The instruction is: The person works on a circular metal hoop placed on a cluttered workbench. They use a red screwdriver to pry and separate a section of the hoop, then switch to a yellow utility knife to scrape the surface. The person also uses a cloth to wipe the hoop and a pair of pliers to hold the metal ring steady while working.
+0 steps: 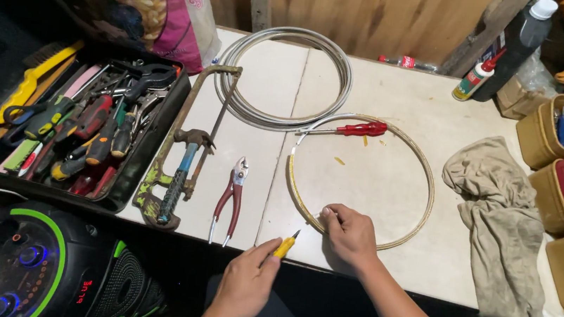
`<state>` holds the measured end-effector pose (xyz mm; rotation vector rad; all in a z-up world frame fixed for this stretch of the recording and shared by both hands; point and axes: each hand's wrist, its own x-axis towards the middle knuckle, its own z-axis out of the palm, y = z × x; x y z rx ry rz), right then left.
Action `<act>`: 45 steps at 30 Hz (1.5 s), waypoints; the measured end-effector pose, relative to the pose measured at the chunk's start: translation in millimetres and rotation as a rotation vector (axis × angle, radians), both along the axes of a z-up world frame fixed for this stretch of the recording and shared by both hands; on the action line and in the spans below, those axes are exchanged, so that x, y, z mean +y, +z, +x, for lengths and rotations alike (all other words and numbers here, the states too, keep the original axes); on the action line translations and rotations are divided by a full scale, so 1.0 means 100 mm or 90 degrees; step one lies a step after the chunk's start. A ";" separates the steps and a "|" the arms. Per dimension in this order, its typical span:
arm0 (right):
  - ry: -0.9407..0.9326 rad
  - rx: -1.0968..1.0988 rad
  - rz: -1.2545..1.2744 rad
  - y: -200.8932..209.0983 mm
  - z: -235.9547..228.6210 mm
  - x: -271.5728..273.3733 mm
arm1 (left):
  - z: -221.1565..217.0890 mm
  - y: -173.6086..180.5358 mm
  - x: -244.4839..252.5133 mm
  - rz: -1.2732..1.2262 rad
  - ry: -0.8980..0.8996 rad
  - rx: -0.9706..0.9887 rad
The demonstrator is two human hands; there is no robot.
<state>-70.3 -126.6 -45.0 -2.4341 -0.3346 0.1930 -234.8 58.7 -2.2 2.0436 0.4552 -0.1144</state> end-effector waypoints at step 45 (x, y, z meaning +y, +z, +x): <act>0.012 -0.022 0.054 -0.12 0.02 -0.08 | 0.31 0.29 -0.33 0.147 -0.061 0.232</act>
